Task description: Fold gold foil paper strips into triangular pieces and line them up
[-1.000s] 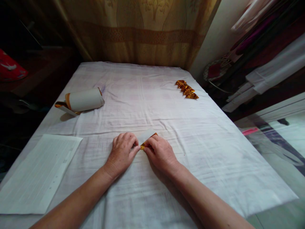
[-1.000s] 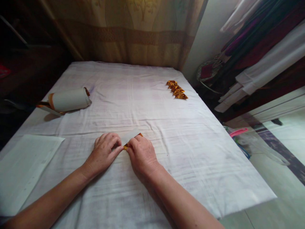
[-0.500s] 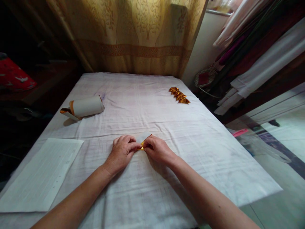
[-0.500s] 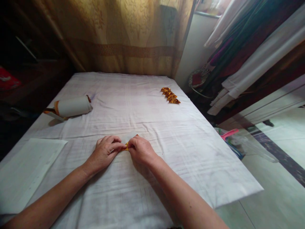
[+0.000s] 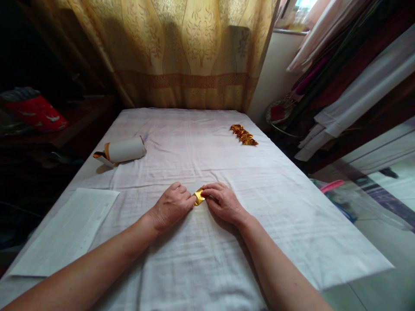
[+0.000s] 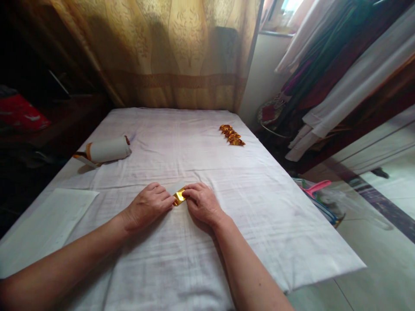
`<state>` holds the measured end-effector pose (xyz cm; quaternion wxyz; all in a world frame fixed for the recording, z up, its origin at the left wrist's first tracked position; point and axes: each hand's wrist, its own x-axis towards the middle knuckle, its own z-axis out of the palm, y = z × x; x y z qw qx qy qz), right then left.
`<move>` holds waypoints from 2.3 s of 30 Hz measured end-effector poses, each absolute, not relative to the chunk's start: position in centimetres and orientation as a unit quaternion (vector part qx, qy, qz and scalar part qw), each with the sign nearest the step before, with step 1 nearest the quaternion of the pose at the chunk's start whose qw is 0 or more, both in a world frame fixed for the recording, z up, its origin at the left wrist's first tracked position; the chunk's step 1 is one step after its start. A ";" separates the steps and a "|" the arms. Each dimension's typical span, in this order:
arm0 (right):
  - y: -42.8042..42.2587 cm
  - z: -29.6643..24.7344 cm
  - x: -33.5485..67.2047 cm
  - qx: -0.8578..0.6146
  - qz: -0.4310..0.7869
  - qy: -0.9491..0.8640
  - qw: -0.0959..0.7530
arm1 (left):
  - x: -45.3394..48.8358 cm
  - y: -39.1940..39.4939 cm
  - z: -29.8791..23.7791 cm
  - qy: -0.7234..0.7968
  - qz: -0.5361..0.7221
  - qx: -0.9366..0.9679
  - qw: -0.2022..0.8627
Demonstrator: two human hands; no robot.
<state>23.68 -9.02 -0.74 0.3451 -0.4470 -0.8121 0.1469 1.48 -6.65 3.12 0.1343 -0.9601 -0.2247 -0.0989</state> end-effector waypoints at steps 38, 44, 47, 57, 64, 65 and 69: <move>-9.4 -0.1 20.6 -0.430 0.019 -0.869 0.243 | -3.1 -6.2 2.1 -0.240 -0.113 -0.948 0.178; -10.2 -0.1 20.2 -0.418 0.036 -0.877 0.233 | -2.8 -8.8 1.1 -0.299 -0.195 -0.930 0.083; -10.3 -0.3 20.5 -0.419 0.063 -0.870 0.253 | -2.6 -9.8 1.4 -0.312 -0.173 -0.934 0.019; -9.7 -0.2 21.3 -0.440 0.087 -0.856 0.256 | -2.3 -10.2 1.5 -0.326 -0.162 -0.931 0.008; -9.6 -0.1 20.4 -0.470 0.089 -0.845 0.239 | -2.3 -10.3 1.4 -0.335 -0.166 -0.927 0.000; -9.5 -0.1 20.2 -0.483 0.084 -0.839 0.236 | -2.3 -10.3 1.3 -0.337 -0.163 -0.927 0.000; -9.5 -0.2 19.4 -0.524 0.054 -0.820 0.225 | -2.3 -10.4 1.4 -0.341 -0.158 -0.926 0.013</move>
